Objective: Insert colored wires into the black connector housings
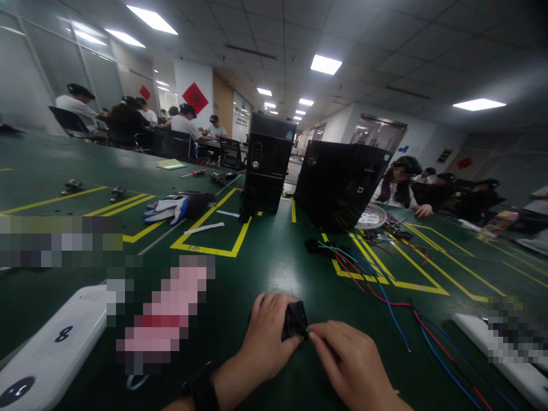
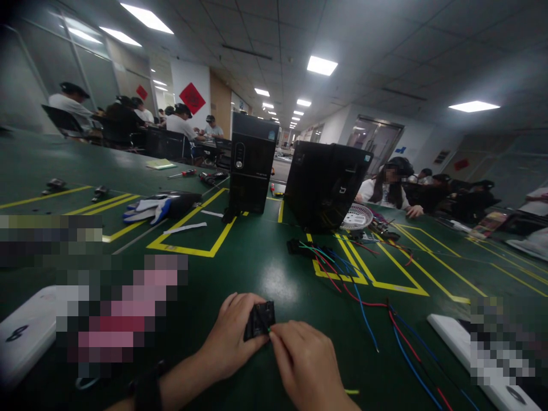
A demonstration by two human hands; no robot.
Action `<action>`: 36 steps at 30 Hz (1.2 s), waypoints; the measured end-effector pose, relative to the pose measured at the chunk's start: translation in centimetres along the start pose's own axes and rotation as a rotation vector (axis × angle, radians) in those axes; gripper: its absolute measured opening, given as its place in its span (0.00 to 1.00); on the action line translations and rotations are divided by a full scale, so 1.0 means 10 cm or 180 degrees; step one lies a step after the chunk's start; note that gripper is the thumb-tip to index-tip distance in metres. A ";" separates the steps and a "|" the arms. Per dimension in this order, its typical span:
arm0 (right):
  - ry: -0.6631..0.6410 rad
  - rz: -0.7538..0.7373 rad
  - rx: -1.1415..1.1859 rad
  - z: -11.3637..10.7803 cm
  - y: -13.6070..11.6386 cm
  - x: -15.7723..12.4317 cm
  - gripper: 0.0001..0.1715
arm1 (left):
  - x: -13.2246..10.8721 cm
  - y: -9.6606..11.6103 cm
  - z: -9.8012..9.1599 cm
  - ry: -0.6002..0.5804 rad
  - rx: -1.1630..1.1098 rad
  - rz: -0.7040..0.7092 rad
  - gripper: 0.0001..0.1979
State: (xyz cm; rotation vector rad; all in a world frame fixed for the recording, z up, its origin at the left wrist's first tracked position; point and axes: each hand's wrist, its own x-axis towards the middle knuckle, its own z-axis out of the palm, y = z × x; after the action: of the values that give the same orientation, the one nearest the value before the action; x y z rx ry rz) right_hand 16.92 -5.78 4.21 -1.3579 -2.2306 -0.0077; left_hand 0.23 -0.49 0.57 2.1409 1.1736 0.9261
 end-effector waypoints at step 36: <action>0.0111 -0.0354 -0.0356 0.00 0.04 -0.02 0.12 | 0.01 0.00 -0.01 -0.0058 0.0044 0.0054 0.18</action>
State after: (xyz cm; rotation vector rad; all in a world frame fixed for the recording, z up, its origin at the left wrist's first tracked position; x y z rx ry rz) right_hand 17.27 -5.74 4.04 -1.2786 -2.3032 -0.1968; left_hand 0.22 -0.35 0.66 2.1688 1.1578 0.9067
